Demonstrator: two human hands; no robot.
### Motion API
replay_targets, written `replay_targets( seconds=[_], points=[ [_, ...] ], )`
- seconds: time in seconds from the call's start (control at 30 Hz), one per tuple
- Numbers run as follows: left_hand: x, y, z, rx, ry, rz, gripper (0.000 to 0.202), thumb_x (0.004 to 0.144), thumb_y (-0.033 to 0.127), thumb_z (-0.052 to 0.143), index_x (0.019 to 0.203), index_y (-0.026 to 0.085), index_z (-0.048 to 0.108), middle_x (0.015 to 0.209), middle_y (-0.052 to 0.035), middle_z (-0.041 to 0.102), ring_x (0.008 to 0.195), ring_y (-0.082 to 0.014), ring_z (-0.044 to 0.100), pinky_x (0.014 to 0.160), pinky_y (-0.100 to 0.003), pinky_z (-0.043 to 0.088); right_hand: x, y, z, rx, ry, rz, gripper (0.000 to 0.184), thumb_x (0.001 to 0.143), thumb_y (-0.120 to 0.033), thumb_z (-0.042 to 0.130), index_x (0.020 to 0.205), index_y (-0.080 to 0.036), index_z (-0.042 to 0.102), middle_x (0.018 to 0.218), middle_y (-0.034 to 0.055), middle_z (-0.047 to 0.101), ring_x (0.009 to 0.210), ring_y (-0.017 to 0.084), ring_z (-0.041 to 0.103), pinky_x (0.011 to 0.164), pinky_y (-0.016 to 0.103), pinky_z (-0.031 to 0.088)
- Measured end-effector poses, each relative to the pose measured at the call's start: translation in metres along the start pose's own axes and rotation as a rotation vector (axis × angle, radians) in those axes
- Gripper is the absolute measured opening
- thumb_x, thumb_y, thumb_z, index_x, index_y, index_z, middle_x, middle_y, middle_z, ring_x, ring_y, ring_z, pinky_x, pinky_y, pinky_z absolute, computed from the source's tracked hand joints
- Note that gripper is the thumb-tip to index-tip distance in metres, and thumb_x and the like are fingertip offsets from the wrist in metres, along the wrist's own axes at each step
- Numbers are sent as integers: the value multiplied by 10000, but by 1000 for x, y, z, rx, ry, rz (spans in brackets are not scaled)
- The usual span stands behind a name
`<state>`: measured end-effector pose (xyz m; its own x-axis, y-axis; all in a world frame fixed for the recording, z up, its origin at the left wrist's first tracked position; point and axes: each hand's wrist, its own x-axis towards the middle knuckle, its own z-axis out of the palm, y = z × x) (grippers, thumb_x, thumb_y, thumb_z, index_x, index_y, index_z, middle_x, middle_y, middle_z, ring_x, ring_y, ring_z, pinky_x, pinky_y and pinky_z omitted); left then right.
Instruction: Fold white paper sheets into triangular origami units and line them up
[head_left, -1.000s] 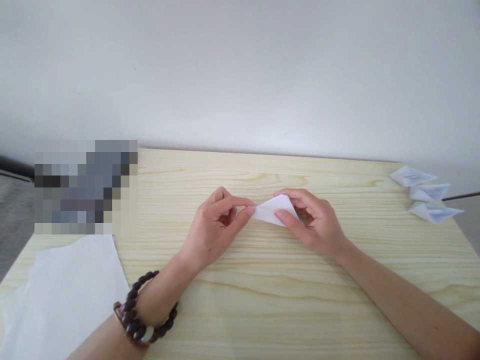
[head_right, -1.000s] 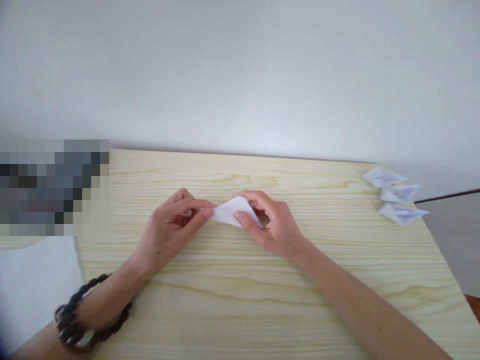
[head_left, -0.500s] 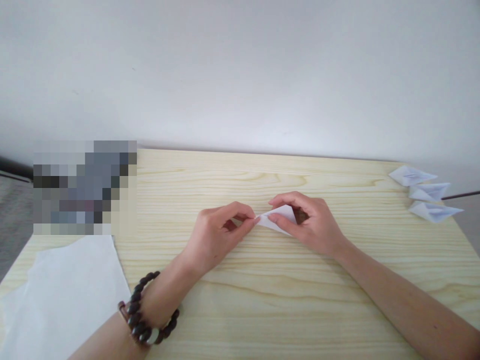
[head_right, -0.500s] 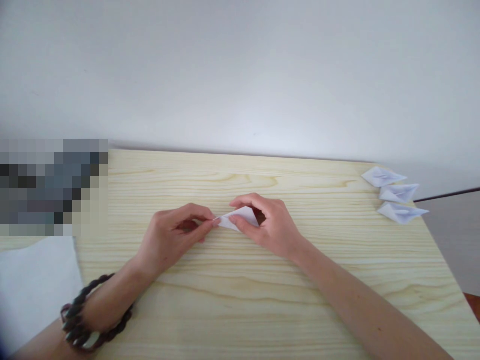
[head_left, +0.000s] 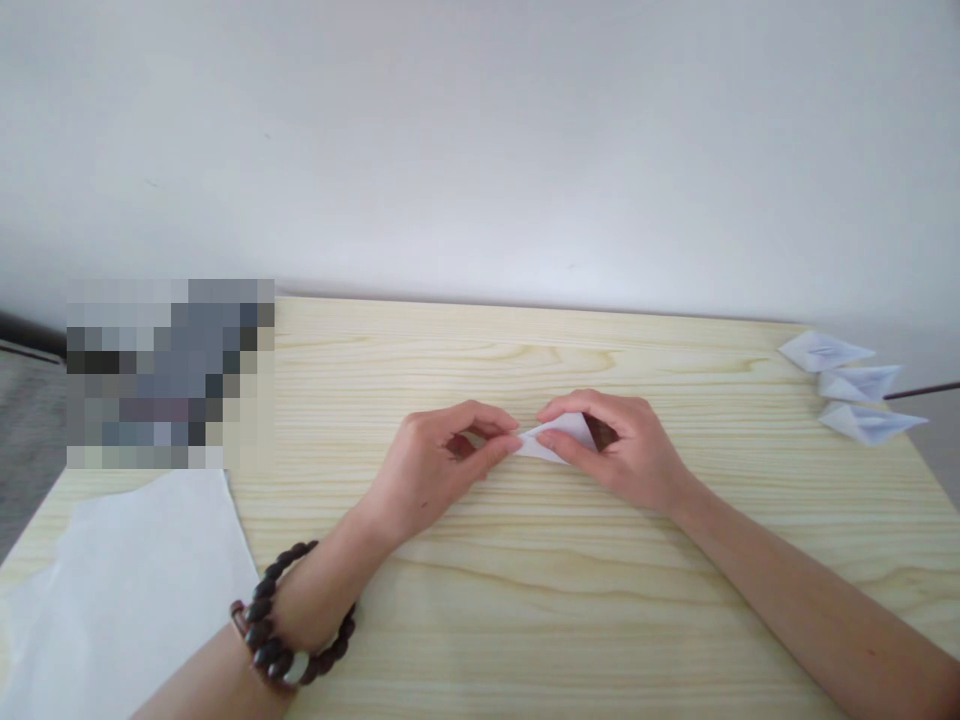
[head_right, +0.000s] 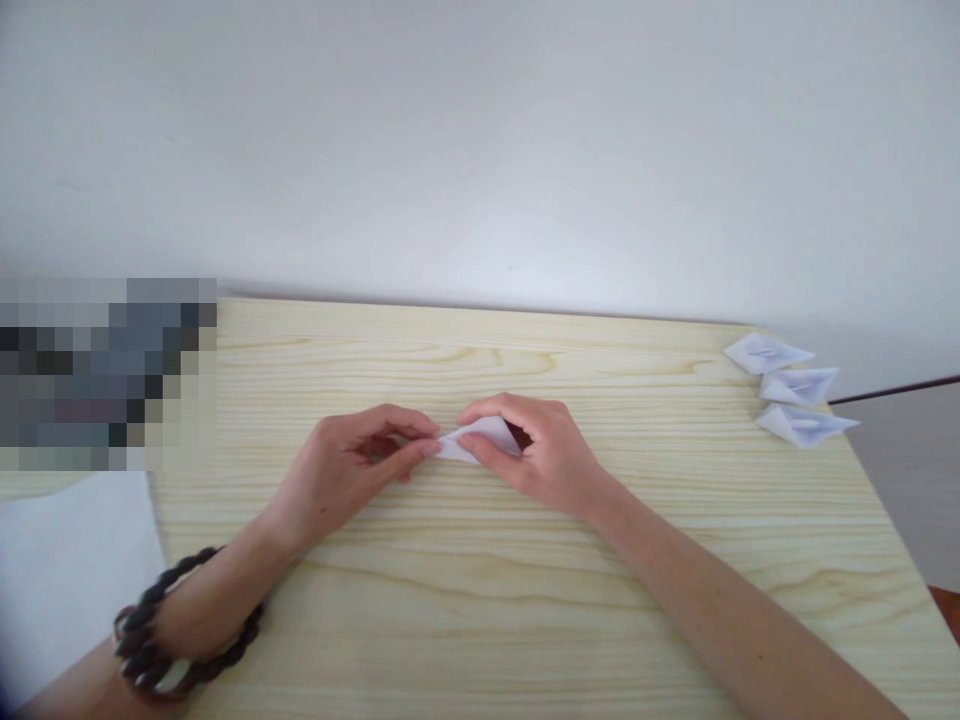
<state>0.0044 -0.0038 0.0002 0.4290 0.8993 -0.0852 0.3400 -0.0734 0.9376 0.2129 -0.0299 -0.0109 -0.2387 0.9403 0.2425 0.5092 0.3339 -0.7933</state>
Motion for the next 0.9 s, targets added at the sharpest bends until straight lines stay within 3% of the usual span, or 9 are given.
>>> replay_targets(
  seconds=[0.13, 0.23, 0.33, 0.4, 0.57, 0.77, 0.9],
  points=[
    [1, 1, -1, -51, 7, -10, 157, 806, 306, 670, 864, 174, 734, 800, -19, 721, 566, -87, 590, 525, -168, 496, -2, 3, -2, 124, 14, 78, 209, 842, -367, 646, 993, -225, 672, 834, 17, 717, 570, 101, 591, 473, 201, 427],
    [2, 1, -2, -118, 108, -28, 162, 811, 304, 666, 871, 160, 710, 847, -22, 709, 551, -72, 579, 509, -159, 500, 0, 6, -4, 358, 62, 194, 324, 911, -460, 521, 1078, -217, 654, 903, 52, 720, 684, 150, 648, 551, 248, 499],
    [3, -1, -1, -147, 185, -38, 183, 814, 321, 663, 890, 155, 673, 865, -18, 694, 519, -59, 571, 491, -160, 500, 2, 9, -5, 529, 75, 266, 400, 949, -480, 426, 1082, -182, 658, 754, 51, 704, 628, 168, 645, 548, 284, 520],
    [3, -1, -1, -156, 211, -43, 191, 818, 327, 654, 892, 150, 650, 871, -18, 684, 500, -54, 566, 479, -163, 497, 4, 8, -5, 541, 73, 290, 381, 947, -455, 449, 1051, -164, 671, 678, 38, 682, 585, 160, 633, 525, 277, 521],
    [4, 2, 1, -166, 266, -78, 165, 829, 304, 626, 865, 145, 600, 773, 4, 628, 462, -45, 529, 423, -152, 459, 4, 4, -4, 437, 40, 298, 301, 939, -394, 495, 958, -155, 677, 774, 47, 714, 551, 110, 624, 507, 222, 530],
    [4, 1, 0, -163, 168, -117, 201, 808, 338, 644, 881, 157, 600, 684, 17, 596, 465, -59, 495, 393, -149, 415, 4, 2, -4, 283, 77, 250, 220, 894, -369, 576, 911, -170, 667, 665, 5, 688, 516, 95, 623, 497, 197, 539],
    [4, 0, -5, -124, 65, -123, 281, 810, 366, 633, 1001, 160, 641, 632, 31, 590, 440, -62, 463, 411, -167, 399, 4, 1, -3, 291, 117, 273, 217, 873, -370, 605, 859, -163, 671, 656, 17, 708, 495, 102, 628, 474, 202, 541]
  ],
)
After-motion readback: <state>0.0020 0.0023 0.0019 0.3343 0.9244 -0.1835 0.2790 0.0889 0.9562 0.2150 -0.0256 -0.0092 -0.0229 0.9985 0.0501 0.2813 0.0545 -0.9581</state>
